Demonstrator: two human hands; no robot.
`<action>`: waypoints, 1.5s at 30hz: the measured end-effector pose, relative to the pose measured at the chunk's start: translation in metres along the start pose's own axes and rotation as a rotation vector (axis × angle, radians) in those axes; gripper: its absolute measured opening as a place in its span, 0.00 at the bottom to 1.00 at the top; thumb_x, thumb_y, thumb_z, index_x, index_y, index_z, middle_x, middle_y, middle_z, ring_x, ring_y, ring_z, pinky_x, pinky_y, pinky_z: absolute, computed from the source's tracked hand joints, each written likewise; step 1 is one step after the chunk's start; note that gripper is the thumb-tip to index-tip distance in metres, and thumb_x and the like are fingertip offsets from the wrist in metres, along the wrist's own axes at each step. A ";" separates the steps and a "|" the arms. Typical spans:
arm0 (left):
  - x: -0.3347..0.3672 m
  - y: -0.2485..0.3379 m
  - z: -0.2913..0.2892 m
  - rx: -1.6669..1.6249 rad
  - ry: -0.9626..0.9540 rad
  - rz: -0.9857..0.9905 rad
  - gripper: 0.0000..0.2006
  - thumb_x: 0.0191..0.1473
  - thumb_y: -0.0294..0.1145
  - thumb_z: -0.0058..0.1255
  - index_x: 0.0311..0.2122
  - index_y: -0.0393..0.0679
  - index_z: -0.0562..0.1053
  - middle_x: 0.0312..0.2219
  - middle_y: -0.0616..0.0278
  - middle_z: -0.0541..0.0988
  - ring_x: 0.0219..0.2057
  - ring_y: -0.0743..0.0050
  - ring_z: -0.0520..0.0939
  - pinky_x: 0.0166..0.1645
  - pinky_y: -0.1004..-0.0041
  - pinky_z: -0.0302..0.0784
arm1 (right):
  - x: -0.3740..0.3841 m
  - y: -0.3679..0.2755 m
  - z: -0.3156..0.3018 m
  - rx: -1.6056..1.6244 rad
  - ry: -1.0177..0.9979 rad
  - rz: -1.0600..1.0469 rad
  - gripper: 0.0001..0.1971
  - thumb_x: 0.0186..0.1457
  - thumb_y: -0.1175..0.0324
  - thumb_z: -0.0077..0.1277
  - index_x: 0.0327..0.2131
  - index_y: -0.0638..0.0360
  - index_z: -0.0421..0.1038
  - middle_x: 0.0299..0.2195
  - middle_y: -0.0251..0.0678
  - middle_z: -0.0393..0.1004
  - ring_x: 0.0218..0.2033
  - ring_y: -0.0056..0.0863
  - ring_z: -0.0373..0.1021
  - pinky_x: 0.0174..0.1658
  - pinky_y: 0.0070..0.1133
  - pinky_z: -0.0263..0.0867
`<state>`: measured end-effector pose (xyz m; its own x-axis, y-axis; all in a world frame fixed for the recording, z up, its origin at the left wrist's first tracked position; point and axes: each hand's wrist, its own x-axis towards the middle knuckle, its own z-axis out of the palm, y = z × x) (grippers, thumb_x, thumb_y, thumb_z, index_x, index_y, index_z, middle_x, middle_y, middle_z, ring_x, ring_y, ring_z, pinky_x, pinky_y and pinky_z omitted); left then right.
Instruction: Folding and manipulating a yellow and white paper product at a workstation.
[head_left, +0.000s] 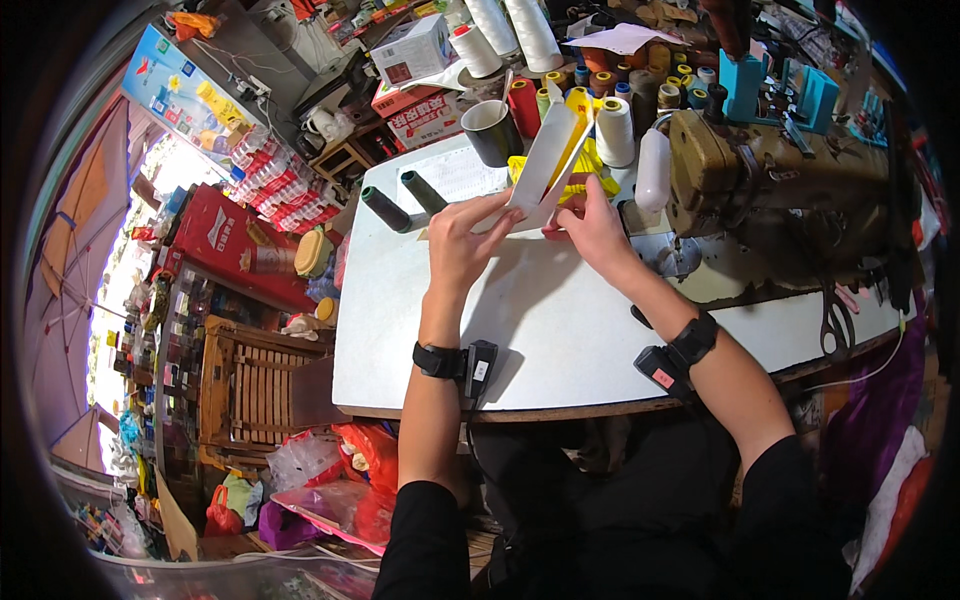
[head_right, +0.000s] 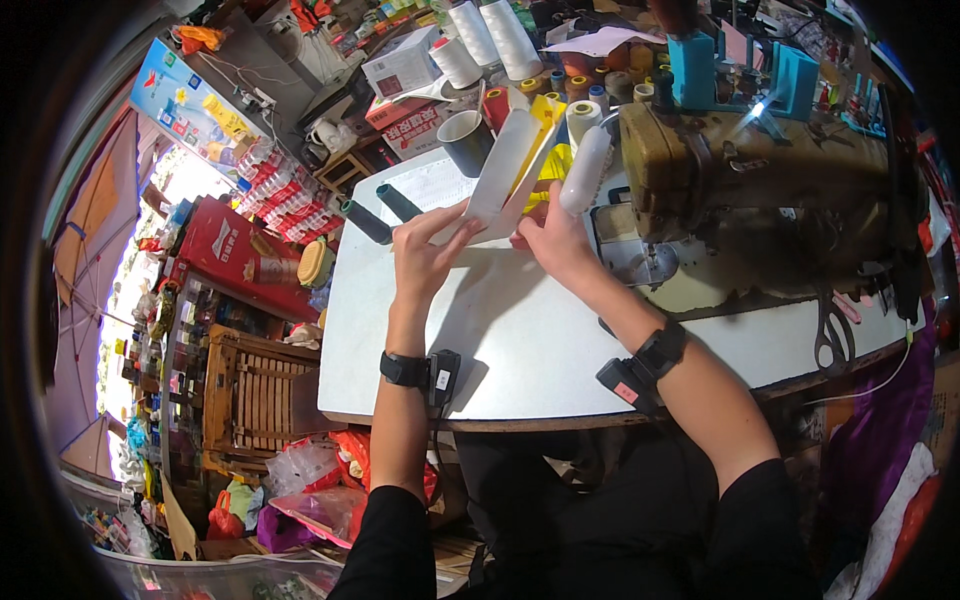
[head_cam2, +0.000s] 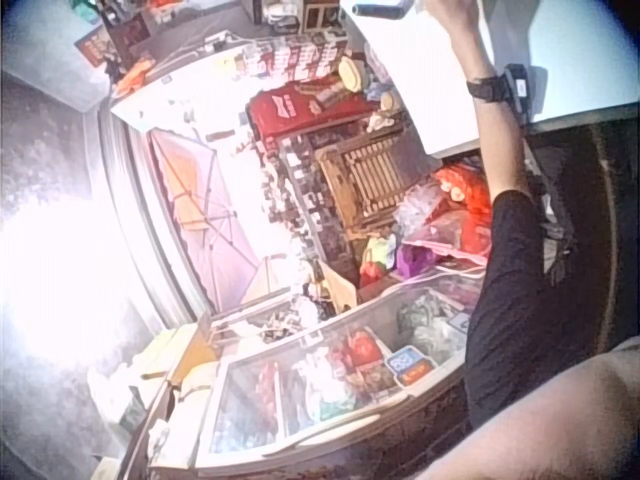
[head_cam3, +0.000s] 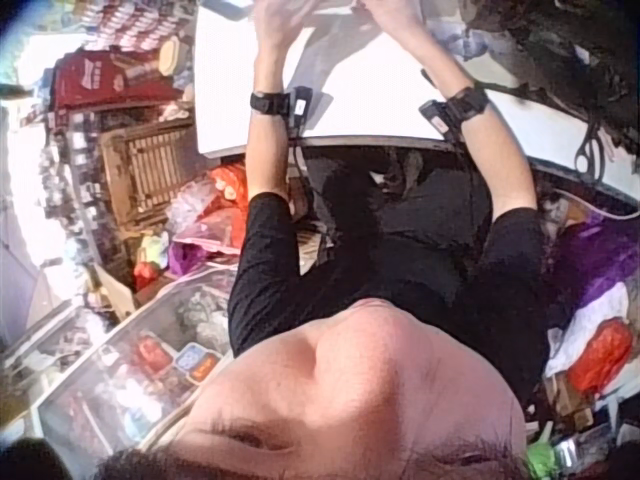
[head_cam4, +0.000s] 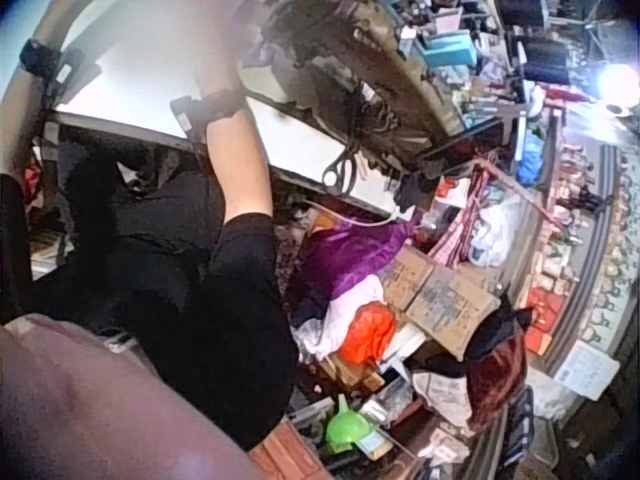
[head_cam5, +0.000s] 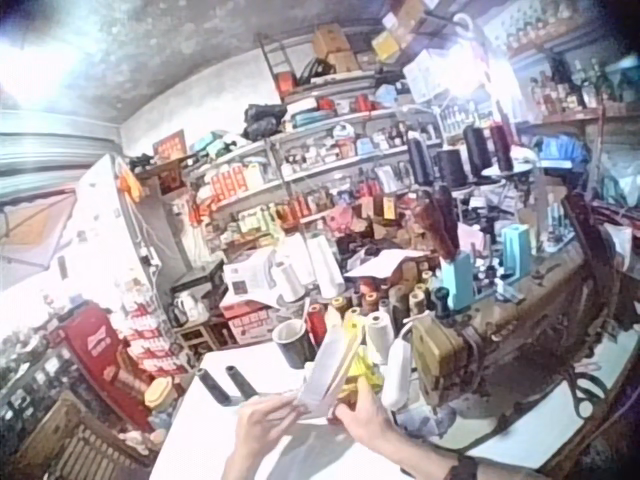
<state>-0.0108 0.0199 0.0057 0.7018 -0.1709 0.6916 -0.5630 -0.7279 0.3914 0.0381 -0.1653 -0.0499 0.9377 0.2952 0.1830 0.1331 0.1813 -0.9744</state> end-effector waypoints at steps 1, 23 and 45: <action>0.000 0.000 0.000 0.019 0.036 0.009 0.13 0.47 0.28 0.62 0.41 0.42 0.81 0.29 0.56 0.83 0.28 0.63 0.83 0.35 0.72 0.77 | 0.000 0.001 -0.001 -0.001 0.002 0.000 0.22 0.59 0.76 0.47 0.54 0.64 0.52 0.38 0.42 0.72 0.36 0.29 0.75 0.37 0.26 0.76; -0.004 -0.023 0.005 -0.518 0.264 -0.501 0.27 0.52 0.24 0.50 0.59 0.39 0.61 0.46 0.52 0.72 0.40 0.74 0.76 0.41 0.76 0.75 | -0.006 -0.007 0.007 0.118 -0.182 -0.011 0.25 0.60 0.59 0.49 0.55 0.63 0.57 0.38 0.37 0.72 0.40 0.25 0.70 0.40 0.23 0.67; -0.001 -0.005 0.006 -0.510 -0.073 -0.656 0.29 0.56 0.41 0.54 0.62 0.50 0.64 0.58 0.48 0.64 0.45 0.70 0.77 0.48 0.72 0.72 | -0.005 -0.004 0.004 0.303 -0.032 -0.059 0.22 0.64 0.63 0.41 0.58 0.64 0.60 0.49 0.39 0.71 0.49 0.23 0.66 0.54 0.17 0.59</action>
<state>-0.0059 0.0200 -0.0005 0.9728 0.1279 0.1933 -0.1464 -0.3075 0.9402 0.0319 -0.1636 -0.0463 0.9200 0.3042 0.2471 0.0810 0.4692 -0.8794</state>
